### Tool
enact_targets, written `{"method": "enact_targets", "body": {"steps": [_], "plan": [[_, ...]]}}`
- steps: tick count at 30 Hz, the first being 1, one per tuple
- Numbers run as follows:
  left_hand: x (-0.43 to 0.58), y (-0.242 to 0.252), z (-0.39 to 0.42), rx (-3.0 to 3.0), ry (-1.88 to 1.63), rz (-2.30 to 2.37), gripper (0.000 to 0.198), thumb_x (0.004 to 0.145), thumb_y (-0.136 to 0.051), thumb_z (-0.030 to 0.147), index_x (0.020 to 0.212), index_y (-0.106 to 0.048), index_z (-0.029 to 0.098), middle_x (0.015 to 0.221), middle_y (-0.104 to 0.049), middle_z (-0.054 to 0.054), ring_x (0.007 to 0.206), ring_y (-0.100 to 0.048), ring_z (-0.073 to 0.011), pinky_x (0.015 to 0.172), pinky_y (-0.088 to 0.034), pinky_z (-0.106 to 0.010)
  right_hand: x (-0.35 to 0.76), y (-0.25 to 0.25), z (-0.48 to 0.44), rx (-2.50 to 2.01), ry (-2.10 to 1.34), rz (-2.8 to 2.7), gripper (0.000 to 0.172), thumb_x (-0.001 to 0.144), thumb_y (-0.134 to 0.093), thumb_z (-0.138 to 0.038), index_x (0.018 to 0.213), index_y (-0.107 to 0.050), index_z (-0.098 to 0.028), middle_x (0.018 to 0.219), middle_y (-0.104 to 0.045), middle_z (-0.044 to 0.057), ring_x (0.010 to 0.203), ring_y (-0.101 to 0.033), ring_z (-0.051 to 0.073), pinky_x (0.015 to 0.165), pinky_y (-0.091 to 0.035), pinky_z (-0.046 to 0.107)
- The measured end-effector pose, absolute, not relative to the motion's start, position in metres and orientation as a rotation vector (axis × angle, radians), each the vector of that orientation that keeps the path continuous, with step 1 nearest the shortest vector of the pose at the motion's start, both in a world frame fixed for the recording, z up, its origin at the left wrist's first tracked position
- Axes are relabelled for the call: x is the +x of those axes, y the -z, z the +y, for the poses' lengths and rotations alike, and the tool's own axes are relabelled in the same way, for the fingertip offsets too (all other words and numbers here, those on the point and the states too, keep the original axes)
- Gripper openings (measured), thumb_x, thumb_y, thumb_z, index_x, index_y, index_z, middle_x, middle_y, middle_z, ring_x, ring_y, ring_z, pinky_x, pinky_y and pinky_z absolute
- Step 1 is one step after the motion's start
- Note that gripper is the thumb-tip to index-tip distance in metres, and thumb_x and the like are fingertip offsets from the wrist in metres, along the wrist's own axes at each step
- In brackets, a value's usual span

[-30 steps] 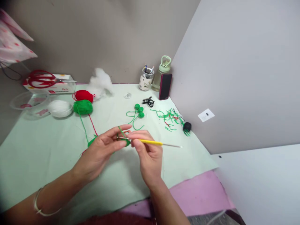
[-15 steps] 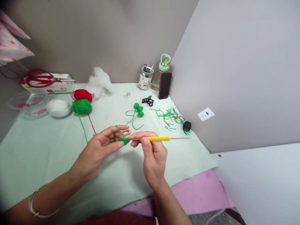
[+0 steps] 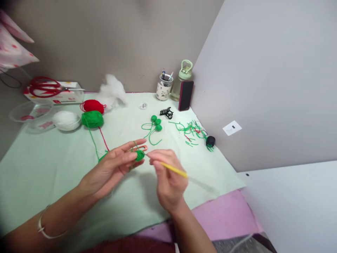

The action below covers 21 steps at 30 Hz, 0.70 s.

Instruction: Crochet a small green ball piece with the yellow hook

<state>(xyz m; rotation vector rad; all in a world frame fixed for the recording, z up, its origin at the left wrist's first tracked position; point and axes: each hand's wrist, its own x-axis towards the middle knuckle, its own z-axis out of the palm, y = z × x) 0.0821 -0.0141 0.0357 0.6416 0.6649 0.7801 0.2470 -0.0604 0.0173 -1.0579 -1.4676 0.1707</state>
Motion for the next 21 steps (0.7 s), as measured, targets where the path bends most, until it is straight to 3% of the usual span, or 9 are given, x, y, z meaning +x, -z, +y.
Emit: {"method": "enact_targets", "body": {"steps": [2, 6, 14, 17, 19, 21], "plan": [[0.080, -0.037, -0.011, 0.673, -0.848, 0.686, 0.045, 0.081, -0.091, 0.028, 0.125, -0.081, 0.026, 0.095, -0.069, -0.001, 0.094, -0.059, -0.0172, 0.094, -0.043, -0.032, 0.247, -0.022, -0.056, -0.992, -0.416, -1.293, 0.024, 0.106, -0.056, -0.019, 0.106, -0.079, -0.027, 0.089, -0.075, 0.003, 0.070, -0.067, 0.016, 0.063, -0.058, 0.034], [0.082, -0.037, -0.015, 0.800, -0.883, 0.689, 0.043, 0.083, -0.089, 0.026, 0.125, -0.082, 0.034, 0.092, -0.067, 0.001, 0.094, -0.059, -0.0168, 0.096, -0.044, -0.031, 0.243, -0.024, -0.051, -0.966, -0.553, -1.326, 0.020, 0.105, -0.061, -0.023, 0.103, -0.080, -0.027, 0.095, -0.079, 0.004, 0.084, -0.072, 0.019, 0.066, -0.059, 0.033], [0.087, -0.032, -0.016, 0.636, -0.810, 0.650, 0.045, 0.082, -0.091, 0.032, 0.125, -0.081, 0.024, 0.095, -0.075, -0.002, 0.099, -0.064, -0.0189, 0.098, -0.045, -0.033, 0.239, -0.016, -0.059, -1.083, 0.009, -1.604, 0.037, 0.097, -0.068, -0.008, 0.121, -0.080, -0.033, 0.108, -0.080, 0.006, 0.097, -0.076, 0.022, 0.076, -0.063, 0.037], [0.084, -0.031, -0.009, 0.572, -0.784, 0.599, 0.032, 0.082, -0.089, 0.031, 0.113, -0.085, 0.021, 0.101, -0.075, -0.004, 0.099, -0.064, -0.0176, 0.101, -0.046, -0.032, 0.245, -0.019, -0.057, -1.075, -0.215, -1.416, 0.026, 0.101, -0.064, -0.013, 0.112, -0.081, -0.029, 0.095, -0.079, 0.004, 0.082, -0.072, 0.019, 0.070, -0.060, 0.035], [0.082, -0.032, -0.007, 0.622, -0.815, 0.624, 0.030, 0.084, -0.088, 0.030, 0.113, -0.086, 0.024, 0.102, -0.075, -0.003, 0.097, -0.062, -0.0167, 0.100, -0.046, -0.031, 0.248, -0.022, -0.055, -1.051, -0.425, -1.269, 0.020, 0.104, -0.062, -0.021, 0.105, -0.081, -0.027, 0.087, -0.076, 0.003, 0.070, -0.067, 0.016, 0.064, -0.057, 0.033], [0.082, -0.033, -0.008, 0.734, -0.818, 0.661, 0.031, 0.085, -0.087, 0.030, 0.116, -0.085, 0.028, 0.100, -0.075, -0.002, 0.099, -0.062, -0.0176, 0.099, -0.045, -0.031, 0.248, -0.023, -0.053, -1.027, -0.561, -1.232, 0.017, 0.103, -0.064, -0.028, 0.101, -0.082, -0.027, 0.089, -0.077, 0.004, 0.071, -0.067, 0.017, 0.064, -0.057, 0.033]]}}
